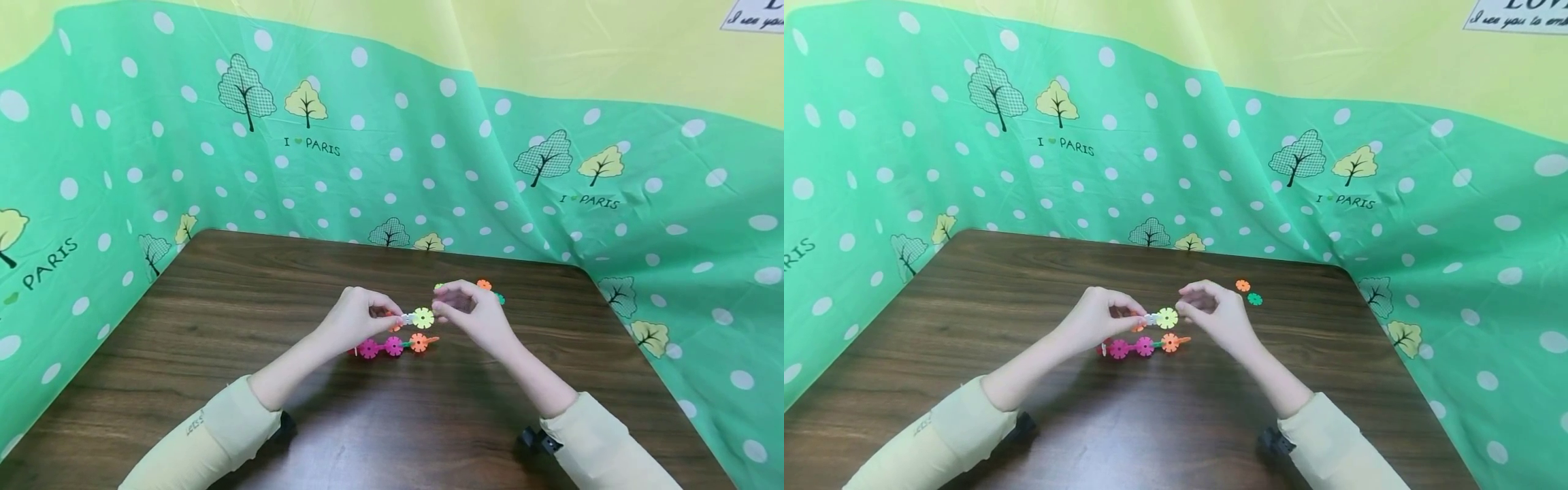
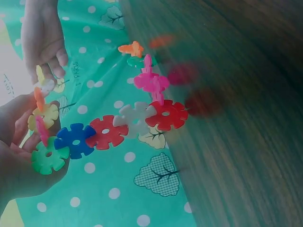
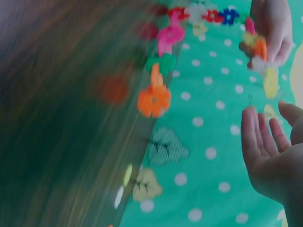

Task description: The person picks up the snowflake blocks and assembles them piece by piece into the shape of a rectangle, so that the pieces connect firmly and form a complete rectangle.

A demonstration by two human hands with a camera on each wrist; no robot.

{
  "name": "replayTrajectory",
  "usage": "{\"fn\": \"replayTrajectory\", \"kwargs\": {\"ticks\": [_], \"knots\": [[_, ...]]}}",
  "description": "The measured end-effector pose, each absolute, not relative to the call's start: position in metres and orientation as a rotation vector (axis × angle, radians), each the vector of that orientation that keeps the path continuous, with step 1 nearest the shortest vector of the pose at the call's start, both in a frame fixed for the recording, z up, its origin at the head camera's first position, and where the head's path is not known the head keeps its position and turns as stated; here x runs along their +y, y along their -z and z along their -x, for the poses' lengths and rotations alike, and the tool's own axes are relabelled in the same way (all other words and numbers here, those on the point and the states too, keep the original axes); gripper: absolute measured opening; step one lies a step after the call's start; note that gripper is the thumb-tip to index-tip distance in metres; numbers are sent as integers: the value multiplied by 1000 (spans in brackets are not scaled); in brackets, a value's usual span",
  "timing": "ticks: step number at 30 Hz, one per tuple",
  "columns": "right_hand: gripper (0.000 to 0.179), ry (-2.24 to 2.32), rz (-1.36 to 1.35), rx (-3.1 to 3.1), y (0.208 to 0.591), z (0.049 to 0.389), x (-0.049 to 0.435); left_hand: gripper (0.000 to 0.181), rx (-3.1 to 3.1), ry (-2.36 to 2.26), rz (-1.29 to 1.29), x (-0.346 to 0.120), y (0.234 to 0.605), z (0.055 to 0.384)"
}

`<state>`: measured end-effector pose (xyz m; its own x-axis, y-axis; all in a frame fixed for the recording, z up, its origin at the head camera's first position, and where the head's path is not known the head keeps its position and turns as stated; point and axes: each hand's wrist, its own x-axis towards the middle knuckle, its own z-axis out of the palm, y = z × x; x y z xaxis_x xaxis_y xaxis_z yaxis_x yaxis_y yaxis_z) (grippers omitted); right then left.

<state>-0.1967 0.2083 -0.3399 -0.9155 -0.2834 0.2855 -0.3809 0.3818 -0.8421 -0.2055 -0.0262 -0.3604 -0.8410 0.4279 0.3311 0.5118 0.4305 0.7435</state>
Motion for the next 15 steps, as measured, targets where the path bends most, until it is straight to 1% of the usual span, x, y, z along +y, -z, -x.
{"fn": "replayTrajectory", "kwargs": {"ticks": [2, 5, 8, 15], "knots": [[24, -1420, -658, -2523, 337, 199, 215, 5, -2581, 1394, 860, -27, 360, 206], [27, -1198, -704, -2479, 345, 213, 230, 4, -2572, 1406, 884, -29, 360, 207], [30, -1087, -720, -2441, 358, 229, 250, 5, -2569, 1403, 903, -31, 360, 208], [41, -857, -717, -2507, 372, 252, 283, 3, -2564, 1395, 925, -35, 359, 209]]}}
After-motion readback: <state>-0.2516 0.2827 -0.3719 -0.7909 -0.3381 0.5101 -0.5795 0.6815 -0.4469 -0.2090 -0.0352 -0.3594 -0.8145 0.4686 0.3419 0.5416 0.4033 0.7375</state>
